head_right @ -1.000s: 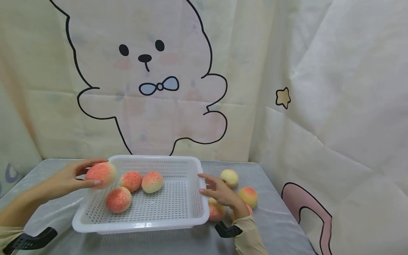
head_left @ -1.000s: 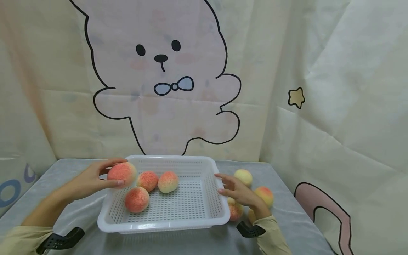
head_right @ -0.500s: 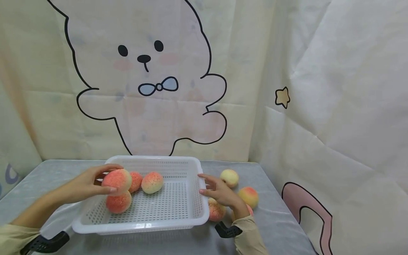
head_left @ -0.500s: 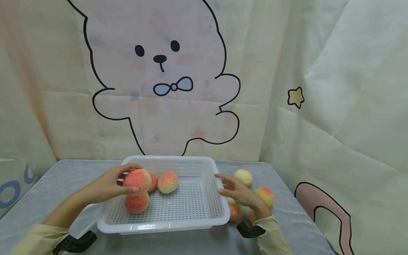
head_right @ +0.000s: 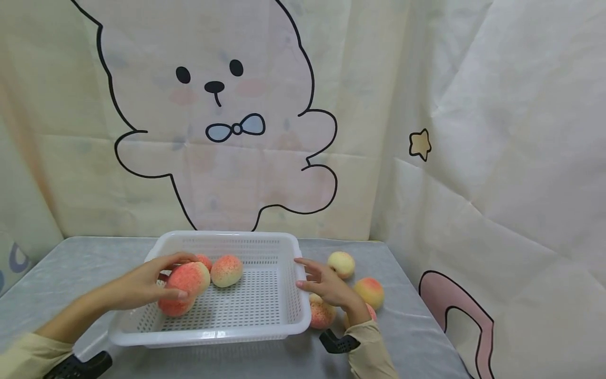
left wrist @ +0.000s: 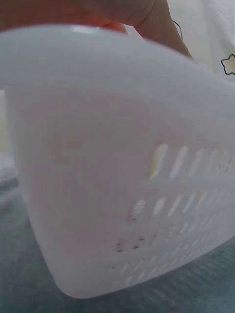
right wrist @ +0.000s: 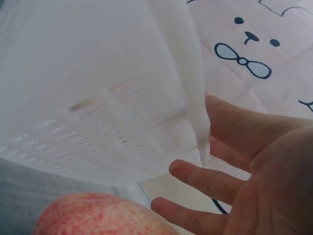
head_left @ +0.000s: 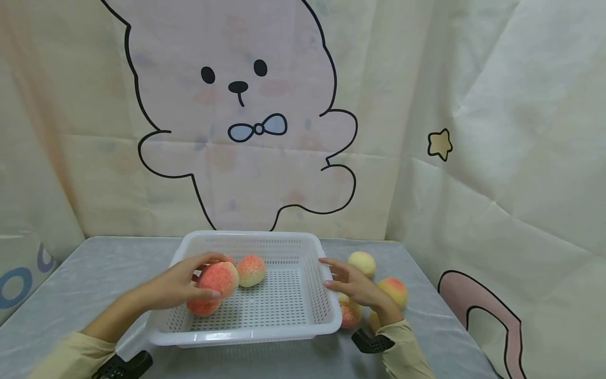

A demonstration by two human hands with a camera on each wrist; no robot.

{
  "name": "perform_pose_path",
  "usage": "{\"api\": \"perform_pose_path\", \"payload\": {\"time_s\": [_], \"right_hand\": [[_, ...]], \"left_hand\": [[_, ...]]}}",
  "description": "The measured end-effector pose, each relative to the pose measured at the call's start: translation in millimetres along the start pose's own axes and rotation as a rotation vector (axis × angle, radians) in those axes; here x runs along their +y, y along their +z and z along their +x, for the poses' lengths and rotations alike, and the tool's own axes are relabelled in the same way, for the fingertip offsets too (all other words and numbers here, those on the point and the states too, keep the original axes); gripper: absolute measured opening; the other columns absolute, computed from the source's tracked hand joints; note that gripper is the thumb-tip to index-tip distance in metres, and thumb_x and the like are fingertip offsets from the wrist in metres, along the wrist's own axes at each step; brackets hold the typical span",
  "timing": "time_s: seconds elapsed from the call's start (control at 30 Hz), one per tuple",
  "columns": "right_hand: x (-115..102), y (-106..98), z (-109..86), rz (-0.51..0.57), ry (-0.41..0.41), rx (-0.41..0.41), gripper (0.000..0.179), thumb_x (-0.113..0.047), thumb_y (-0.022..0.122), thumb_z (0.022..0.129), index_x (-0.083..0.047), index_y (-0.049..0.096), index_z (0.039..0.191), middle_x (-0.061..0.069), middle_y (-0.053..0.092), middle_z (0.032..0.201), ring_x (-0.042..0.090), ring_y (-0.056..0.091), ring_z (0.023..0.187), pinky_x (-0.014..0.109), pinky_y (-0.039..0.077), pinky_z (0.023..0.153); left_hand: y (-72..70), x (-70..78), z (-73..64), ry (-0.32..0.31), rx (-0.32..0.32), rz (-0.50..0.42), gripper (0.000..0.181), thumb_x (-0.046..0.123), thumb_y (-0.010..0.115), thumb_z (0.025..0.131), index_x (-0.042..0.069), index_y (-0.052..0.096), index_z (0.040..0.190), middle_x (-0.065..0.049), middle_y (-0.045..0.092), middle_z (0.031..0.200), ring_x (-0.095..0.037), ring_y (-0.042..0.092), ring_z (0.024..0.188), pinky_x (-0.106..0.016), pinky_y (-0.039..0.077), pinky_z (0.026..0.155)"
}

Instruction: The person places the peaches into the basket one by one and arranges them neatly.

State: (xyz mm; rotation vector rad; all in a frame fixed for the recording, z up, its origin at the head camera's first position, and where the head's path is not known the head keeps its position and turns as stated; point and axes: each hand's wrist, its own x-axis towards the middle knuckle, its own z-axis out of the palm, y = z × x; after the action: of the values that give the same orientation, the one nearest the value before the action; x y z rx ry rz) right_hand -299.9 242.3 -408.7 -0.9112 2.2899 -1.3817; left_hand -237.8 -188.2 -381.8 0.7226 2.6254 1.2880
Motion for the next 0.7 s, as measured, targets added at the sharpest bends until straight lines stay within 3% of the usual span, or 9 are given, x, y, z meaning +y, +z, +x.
{"api": "perform_pose_path", "payload": {"time_s": [0.23, 0.5, 0.7], "right_hand": [[-1, 1, -0.5, -0.006, -0.005, 0.000, 0.066, -0.020, 0.061, 0.102, 0.005, 0.030, 0.155, 0.032, 0.050, 0.146, 0.048, 0.055, 0.130, 0.044, 0.056, 0.099], [1, 0, -0.9, -0.027, 0.004, 0.015, 0.064, -0.019, 0.061, 0.102, 0.005, 0.032, 0.155, 0.031, 0.051, 0.146, 0.047, 0.055, 0.131, 0.043, 0.056, 0.099], [2, 1, -1.7, -0.034, -0.005, 0.014, 0.064, -0.020, 0.060, 0.102, 0.005, 0.032, 0.154, 0.031, 0.053, 0.144, 0.045, 0.057, 0.129, 0.038, 0.056, 0.098]], "left_hand": [[9.5, 4.3, 0.2, 0.068, -0.039, 0.033, 0.068, 0.032, 0.081, 0.085, 0.013, 0.051, 0.142, -0.009, 0.059, 0.138, -0.023, 0.057, 0.118, -0.024, 0.053, 0.086], [22.1, 2.7, 0.8, 0.043, -0.092, 0.083, 0.073, 0.041, 0.083, 0.081, 0.013, 0.055, 0.142, -0.001, 0.060, 0.139, -0.021, 0.056, 0.121, -0.036, 0.050, 0.097], [29.8, -4.0, 0.4, 0.093, -0.082, 0.168, 0.072, 0.046, 0.084, 0.077, 0.015, 0.060, 0.137, 0.002, 0.065, 0.134, -0.023, 0.058, 0.124, -0.043, 0.050, 0.101]]}}
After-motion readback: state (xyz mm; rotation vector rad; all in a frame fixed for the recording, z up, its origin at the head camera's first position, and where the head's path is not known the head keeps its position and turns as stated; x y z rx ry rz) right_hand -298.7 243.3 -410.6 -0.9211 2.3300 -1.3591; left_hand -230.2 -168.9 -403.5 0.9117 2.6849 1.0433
